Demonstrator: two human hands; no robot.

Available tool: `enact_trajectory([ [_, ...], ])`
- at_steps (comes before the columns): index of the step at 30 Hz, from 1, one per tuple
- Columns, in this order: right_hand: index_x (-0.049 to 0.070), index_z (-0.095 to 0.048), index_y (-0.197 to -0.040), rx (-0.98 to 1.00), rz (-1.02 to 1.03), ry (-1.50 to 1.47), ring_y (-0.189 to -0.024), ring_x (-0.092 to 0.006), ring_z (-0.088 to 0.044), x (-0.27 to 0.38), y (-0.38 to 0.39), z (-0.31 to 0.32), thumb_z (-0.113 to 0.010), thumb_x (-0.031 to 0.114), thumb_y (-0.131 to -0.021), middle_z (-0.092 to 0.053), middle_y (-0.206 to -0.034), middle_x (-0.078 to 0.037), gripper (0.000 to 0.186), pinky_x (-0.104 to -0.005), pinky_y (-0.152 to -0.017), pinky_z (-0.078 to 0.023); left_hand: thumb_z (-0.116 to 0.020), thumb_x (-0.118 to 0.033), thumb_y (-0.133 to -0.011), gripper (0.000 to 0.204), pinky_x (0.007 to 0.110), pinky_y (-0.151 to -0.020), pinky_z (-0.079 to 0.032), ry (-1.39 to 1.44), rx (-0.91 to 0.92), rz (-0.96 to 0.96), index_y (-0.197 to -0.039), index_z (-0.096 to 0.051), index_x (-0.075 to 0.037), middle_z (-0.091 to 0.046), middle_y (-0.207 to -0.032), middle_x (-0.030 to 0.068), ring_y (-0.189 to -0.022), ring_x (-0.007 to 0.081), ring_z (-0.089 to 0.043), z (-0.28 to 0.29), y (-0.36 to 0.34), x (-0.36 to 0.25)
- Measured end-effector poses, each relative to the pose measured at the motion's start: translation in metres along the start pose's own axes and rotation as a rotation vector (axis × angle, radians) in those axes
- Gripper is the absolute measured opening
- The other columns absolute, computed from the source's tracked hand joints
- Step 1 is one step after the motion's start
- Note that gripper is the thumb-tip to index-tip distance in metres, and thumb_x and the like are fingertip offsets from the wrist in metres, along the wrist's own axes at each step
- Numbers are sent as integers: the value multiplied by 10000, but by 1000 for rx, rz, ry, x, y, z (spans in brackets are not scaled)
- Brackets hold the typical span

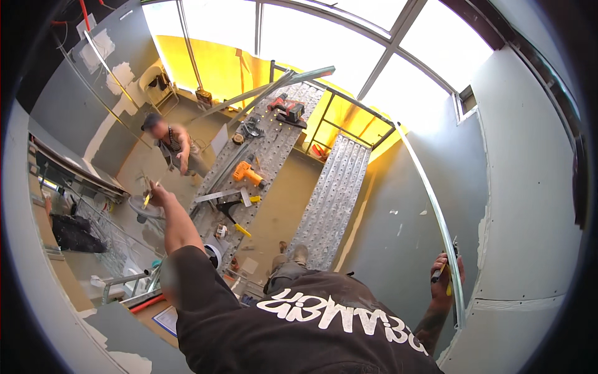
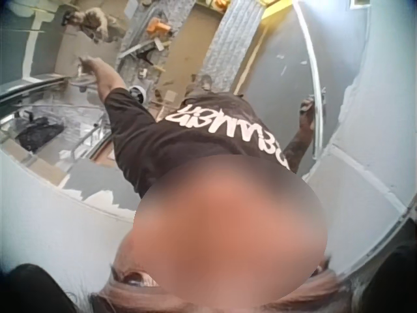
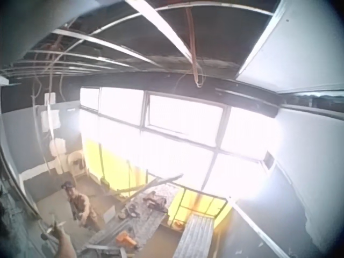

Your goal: The person trims a metal track using snips and then fits it into a curved track along the top of a wall.

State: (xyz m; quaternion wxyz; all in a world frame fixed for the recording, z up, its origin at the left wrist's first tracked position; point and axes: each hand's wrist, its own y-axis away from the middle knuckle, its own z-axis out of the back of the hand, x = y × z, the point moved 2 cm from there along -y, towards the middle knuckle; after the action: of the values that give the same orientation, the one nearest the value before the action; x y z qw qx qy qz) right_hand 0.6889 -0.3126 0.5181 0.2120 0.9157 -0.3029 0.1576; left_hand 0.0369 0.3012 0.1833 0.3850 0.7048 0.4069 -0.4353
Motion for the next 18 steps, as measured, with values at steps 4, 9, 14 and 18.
enact_trajectory([
  [4,-64,-463,-1202,-73,33,-1,-895,-258,-615,-14,3,-3,-540,313,-1026,-547,-1006,-157,423,-405,-840,-534,-784,-189,-838,527,370,-944,-562,83,90,76,-1209,-487,39,-620,-1172,195,-1110,291,-629,-10,12,17],
  [9,-83,-481,-1243,-44,58,37,-891,-246,-612,-10,2,-4,-543,314,-1021,-553,-1000,-153,459,-379,-836,-525,-662,-548,-883,749,495,-1052,-423,-826,140,-406,-1319,-532,47,-527,-1378,264,-1271,394,-512,-11,-33,50],
  [14,-76,-508,-1286,-25,142,102,-884,-236,-612,-15,-3,-11,-551,346,-1005,-572,-966,-146,509,-369,-830,-518,-634,-339,-947,606,519,-1032,-445,-849,329,-226,-1454,-451,-63,-518,-1431,190,-1217,394,-562,-16,-52,87],
  [18,-68,-527,-1281,-19,103,167,-884,-242,-616,-20,-4,-9,-551,374,-991,-583,-957,-148,529,-374,-836,-515,-766,-230,-876,552,402,-856,-572,-219,243,241,-1338,-532,-40,-640,-1234,117,-1026,283,-655,-23,-22,87],
])
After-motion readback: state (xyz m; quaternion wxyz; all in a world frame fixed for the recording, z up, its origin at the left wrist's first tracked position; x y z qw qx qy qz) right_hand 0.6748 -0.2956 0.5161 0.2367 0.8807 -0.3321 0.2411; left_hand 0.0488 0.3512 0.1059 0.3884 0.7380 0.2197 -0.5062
